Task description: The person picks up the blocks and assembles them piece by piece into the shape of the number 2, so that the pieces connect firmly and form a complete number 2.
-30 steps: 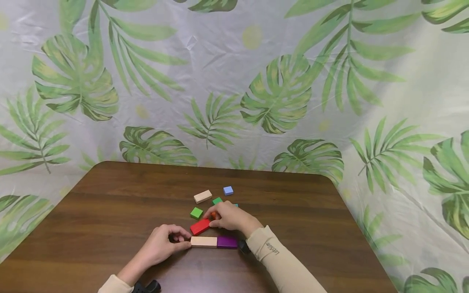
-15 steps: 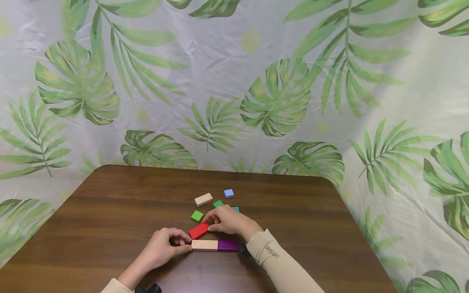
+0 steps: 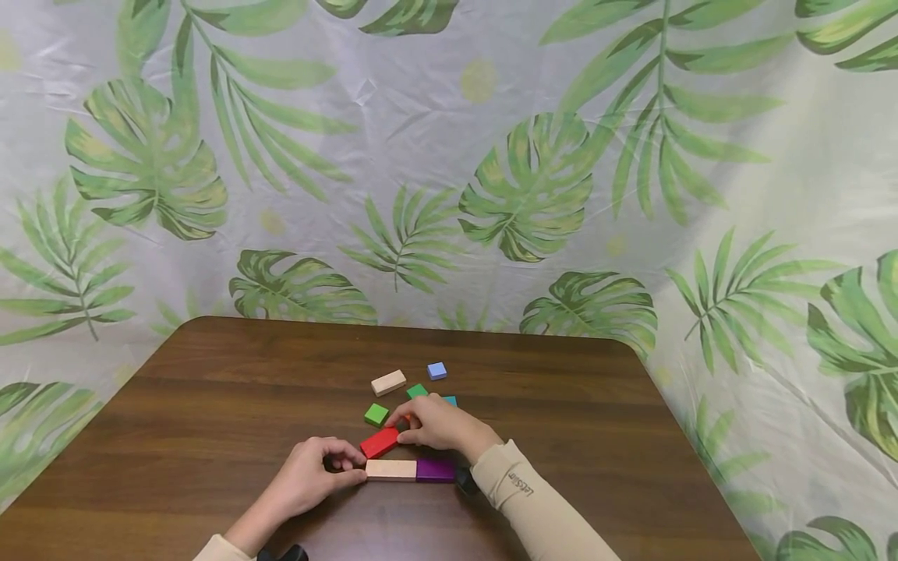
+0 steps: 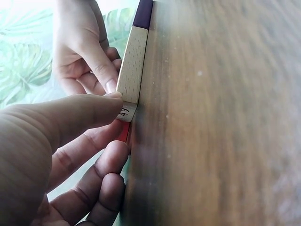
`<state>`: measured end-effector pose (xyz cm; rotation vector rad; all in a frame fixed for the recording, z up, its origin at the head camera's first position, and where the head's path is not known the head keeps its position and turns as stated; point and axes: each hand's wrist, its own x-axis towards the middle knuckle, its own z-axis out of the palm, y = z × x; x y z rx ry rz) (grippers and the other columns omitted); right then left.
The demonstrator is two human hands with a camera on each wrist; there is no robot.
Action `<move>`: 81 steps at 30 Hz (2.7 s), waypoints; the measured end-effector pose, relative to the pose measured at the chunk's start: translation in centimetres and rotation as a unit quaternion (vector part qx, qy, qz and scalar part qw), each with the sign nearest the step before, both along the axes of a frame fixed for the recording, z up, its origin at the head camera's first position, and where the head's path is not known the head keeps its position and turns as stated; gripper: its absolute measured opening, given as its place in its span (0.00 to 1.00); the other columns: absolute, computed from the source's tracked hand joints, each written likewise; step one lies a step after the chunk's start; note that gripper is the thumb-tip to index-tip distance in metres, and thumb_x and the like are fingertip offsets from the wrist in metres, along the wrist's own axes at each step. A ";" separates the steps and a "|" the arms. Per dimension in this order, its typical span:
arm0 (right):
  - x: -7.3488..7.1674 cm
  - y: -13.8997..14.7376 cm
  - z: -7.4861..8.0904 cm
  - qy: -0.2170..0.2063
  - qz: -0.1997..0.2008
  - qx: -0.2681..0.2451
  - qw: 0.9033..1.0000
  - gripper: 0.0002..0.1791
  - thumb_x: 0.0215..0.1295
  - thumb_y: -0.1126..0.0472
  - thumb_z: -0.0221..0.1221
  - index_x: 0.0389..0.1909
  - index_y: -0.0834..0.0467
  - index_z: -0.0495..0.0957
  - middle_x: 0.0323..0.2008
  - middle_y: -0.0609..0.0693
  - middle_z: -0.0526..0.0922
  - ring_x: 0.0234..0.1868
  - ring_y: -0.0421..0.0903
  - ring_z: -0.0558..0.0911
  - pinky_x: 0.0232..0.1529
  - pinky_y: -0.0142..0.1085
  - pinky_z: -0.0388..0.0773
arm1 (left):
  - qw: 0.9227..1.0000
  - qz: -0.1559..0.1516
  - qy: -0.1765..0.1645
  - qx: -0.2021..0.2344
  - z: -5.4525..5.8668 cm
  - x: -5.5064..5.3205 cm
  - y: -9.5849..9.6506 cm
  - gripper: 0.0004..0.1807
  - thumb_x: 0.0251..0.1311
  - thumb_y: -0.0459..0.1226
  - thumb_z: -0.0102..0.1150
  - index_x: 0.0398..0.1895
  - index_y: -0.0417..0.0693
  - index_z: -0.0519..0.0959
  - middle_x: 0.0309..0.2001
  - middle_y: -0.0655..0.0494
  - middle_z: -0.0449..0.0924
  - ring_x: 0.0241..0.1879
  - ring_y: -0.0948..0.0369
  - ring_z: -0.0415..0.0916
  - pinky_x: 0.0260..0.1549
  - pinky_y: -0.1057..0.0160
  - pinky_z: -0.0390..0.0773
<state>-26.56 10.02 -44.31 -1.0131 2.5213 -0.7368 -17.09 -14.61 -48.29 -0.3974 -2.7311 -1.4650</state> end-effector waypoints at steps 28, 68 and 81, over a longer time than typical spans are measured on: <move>0.1 0.1 -0.1 -0.015 -0.001 -0.017 1.000 0.17 0.74 0.62 0.67 0.61 0.54 0.87 0.22 0.42 0.73 0.21 0.34 0.67 0.27 0.27 0.66 | 1.000 0.026 0.006 0.006 0.2 -0.2 0.3 0.19 0.53 0.40 0.84 0.49 0.54 0.92 0.26 0.67 0.80 0.26 0.73 0.72 0.29 0.70 0.72; -2.1 4.0 0.0 -0.028 -0.062 -0.039 0.997 0.22 0.74 0.60 0.68 0.67 0.55 0.83 0.21 0.42 0.74 0.22 0.38 0.70 0.27 0.30 0.69 | 1.000 0.010 0.026 0.000 -0.2 -0.2 0.1 0.17 0.52 0.39 0.84 0.47 0.54 0.94 0.24 0.67 0.80 0.25 0.75 0.70 0.27 0.71 0.70; -3.4 5.4 -1.1 -0.069 -0.089 -0.074 0.991 0.21 0.74 0.60 0.67 0.66 0.54 0.84 0.19 0.45 0.77 0.20 0.39 0.71 0.25 0.32 0.72 | 1.000 0.013 0.021 0.002 -0.3 -0.1 0.2 0.17 0.51 0.38 0.85 0.47 0.54 0.94 0.24 0.66 0.80 0.25 0.74 0.70 0.27 0.71 0.70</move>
